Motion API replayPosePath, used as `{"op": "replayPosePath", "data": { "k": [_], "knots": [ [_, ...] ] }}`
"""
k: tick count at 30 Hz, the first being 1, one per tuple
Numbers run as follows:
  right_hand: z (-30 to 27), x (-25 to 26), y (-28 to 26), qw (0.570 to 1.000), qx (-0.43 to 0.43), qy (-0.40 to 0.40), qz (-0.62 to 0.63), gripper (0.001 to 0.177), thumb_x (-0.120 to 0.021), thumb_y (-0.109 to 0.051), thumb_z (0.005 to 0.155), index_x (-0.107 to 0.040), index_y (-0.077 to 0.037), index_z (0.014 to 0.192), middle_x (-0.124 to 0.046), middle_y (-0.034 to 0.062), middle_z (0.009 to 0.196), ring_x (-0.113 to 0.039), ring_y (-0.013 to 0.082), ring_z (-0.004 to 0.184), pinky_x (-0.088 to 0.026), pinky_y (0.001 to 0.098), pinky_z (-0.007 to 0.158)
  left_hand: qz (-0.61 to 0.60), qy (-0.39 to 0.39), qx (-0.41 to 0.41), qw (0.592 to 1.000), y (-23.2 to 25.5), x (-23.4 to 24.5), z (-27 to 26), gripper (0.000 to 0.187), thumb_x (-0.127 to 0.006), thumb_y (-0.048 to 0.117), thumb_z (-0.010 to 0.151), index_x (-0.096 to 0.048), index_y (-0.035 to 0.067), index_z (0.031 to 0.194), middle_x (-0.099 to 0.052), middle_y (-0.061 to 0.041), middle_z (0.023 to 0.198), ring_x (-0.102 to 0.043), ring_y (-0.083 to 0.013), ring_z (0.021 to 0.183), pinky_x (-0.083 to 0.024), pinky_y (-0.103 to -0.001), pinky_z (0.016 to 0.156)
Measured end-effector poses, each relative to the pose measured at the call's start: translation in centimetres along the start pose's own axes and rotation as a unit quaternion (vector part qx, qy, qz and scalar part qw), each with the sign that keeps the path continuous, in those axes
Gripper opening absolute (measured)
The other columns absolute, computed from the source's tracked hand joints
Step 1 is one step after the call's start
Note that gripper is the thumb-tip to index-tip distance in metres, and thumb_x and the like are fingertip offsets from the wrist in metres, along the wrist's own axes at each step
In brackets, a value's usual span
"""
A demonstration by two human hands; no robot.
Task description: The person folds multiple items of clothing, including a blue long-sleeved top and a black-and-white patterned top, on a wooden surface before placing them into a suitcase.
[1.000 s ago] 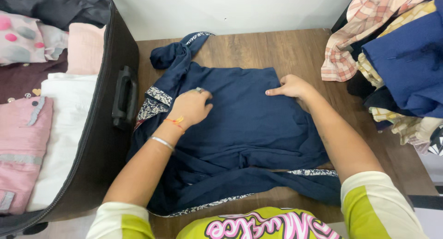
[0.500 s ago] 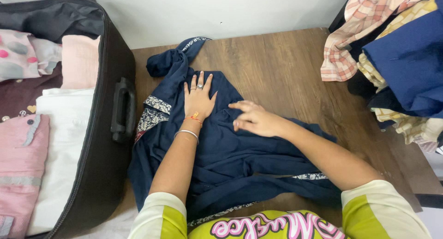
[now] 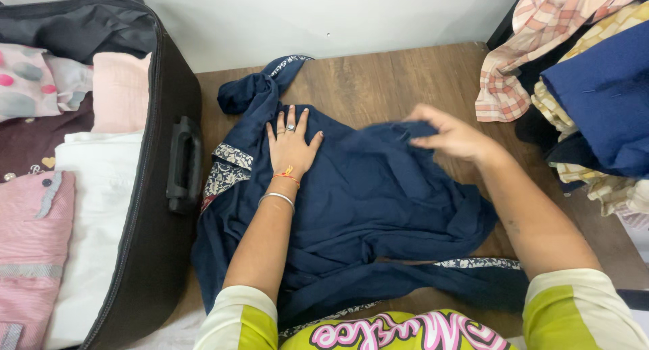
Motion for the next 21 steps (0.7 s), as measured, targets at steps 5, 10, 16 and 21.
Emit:
{"op": "replayPosePath", "data": {
  "k": [5, 10, 16, 21],
  "knots": [
    [-3.3, 14.8, 0.5, 0.969, -0.004, 0.242, -0.049, 0.039, -0.069, -0.001, 0.097, -0.046, -0.008, 0.127, -0.06, 0.0012, 0.116, -0.059, 0.0087, 0.108, -0.049, 0.0244, 0.094, -0.011, 0.013, 0.024, 1.0, -1.3, 0.3, 0.4, 0.075, -0.047, 0.063, 0.096, -0.039, 0.021, 0.157, -0.03, -0.01, 0.165, -0.025, -0.0317, 0.152, -0.008, -0.058, 0.122],
    [-4.9, 18.8, 3.4, 0.844, -0.027, 0.433, -0.317, 0.047, -0.068, 0.005, 0.092, -0.045, -0.002, 0.133, -0.054, 0.0166, 0.119, -0.064, 0.026, 0.104, -0.054, 0.0341, 0.089, 0.008, 0.02, 0.029, 0.999, -1.6, 0.0, 0.5, 0.077, -0.045, 0.065, 0.098, -0.038, 0.016, 0.158, -0.029, -0.014, 0.166, -0.024, -0.0331, 0.153, -0.007, -0.057, 0.123],
    [-2.5, 4.6, 0.6, 0.83, 0.083, 0.239, -0.496, 0.027, -0.077, -0.015, 0.091, -0.063, -0.008, 0.113, -0.062, 0.0175, 0.131, -0.058, 0.0405, 0.13, -0.045, 0.0481, 0.112, 0.023, 0.009, 0.051, 0.998, -1.8, -0.3, 0.5, 0.08, -0.043, 0.066, 0.097, -0.037, 0.015, 0.158, -0.028, -0.013, 0.166, -0.021, -0.0324, 0.154, -0.004, -0.056, 0.124],
    [-0.4, -2.5, 4.6, 0.871, -0.062, 0.133, -0.469, 0.062, -0.059, -0.052, 0.095, -0.051, -0.012, 0.142, -0.035, 0.0206, 0.159, -0.023, 0.0457, 0.149, -0.015, 0.0705, 0.113, -0.001, 0.02, 0.031, 0.999, -1.3, 0.5, 0.8, 0.076, -0.049, 0.062, 0.095, -0.043, 0.011, 0.151, -0.032, -0.017, 0.161, -0.024, -0.0351, 0.148, -0.006, -0.058, 0.118]
  ]
}}
Point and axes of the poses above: each hand's wrist, its own z-axis towards the middle knuckle, its own x-axis out of the back of the hand, y = z × x, the point moved 10 cm from there along z, towards the middle knuckle
